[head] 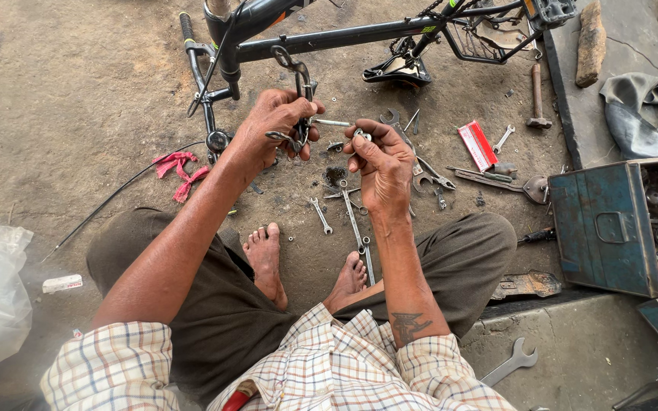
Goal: The person sits on the ground and works on a bicycle frame, using a wrench to tighten bolts on the front fork area. They handle a metal mudguard, aligning it with the frame and securing it with bolts and a wrench.
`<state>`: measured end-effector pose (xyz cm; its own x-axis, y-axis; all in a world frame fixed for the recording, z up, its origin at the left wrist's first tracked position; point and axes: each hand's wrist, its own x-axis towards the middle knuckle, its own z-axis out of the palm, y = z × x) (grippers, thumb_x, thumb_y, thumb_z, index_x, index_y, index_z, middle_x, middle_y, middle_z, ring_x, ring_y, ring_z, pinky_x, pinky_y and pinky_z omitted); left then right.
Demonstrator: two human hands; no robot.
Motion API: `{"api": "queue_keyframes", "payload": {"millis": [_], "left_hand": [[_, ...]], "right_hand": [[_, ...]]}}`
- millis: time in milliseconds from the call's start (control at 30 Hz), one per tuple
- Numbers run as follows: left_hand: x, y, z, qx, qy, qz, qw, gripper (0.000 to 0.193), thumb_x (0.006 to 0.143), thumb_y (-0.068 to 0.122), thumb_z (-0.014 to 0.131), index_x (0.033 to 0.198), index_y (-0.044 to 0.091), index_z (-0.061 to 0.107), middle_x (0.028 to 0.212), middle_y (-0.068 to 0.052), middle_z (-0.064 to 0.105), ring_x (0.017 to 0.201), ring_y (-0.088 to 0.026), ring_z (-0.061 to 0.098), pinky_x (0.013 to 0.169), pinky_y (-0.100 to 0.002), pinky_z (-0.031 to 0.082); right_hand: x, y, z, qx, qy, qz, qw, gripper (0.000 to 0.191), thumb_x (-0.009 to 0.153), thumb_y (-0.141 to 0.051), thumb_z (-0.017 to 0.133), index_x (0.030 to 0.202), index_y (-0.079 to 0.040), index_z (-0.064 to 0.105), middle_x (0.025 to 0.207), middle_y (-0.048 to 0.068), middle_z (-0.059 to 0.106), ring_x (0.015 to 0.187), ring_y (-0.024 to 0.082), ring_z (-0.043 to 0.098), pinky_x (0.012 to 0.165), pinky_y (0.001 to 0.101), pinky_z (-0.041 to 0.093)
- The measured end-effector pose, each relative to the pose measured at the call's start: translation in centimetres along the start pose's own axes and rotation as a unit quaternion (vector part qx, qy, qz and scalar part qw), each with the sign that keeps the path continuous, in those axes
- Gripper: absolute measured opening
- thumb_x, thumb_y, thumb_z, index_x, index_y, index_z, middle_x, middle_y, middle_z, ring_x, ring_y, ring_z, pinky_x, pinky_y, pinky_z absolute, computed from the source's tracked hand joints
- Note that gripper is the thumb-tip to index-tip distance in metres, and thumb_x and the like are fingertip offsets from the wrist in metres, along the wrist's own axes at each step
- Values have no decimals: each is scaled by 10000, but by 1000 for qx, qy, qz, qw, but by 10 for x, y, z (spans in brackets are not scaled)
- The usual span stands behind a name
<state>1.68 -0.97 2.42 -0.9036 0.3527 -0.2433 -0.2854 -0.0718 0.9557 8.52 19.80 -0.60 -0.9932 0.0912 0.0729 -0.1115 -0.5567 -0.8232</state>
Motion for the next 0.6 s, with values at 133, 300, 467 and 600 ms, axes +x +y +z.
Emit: {"api": "queue_keyframes", "payload": {"millis": [133,300,467,600], "left_hand": [[3,-7,1,2,-21,-1,1000,343,976,256,607,1143,-32,690,710,-92,704,447,-150,662,336,-234,426],[0,-12,4,-47,-66,26,996,349,1002,266,600,1147,-43,673,741,-83,699,475,-134,665,350,-214,428],[-4,-11,11,-32,-64,21,997,355,994,260,594,1076,-78,665,721,-105,700,475,-157,674,338,-236,448],[-4,-8,14,-51,-63,10,997,336,972,260,538,1073,-30,672,702,-106,688,452,-161,664,322,-236,447]], "right_hand": [[4,2,2,-44,-7,-17,999,240,937,58,724,1173,90,693,953,168,738,787,182,736,539,230,556],[4,9,4,-98,-19,-16,995,268,921,14,750,1175,77,695,947,142,749,779,150,732,534,205,537],[5,18,6,-111,-10,-20,994,232,934,-29,756,1142,47,689,888,123,756,726,117,712,519,181,514],[7,23,9,-122,-5,-32,992,217,943,-32,748,1136,55,701,867,130,762,706,113,705,513,175,493]]}}
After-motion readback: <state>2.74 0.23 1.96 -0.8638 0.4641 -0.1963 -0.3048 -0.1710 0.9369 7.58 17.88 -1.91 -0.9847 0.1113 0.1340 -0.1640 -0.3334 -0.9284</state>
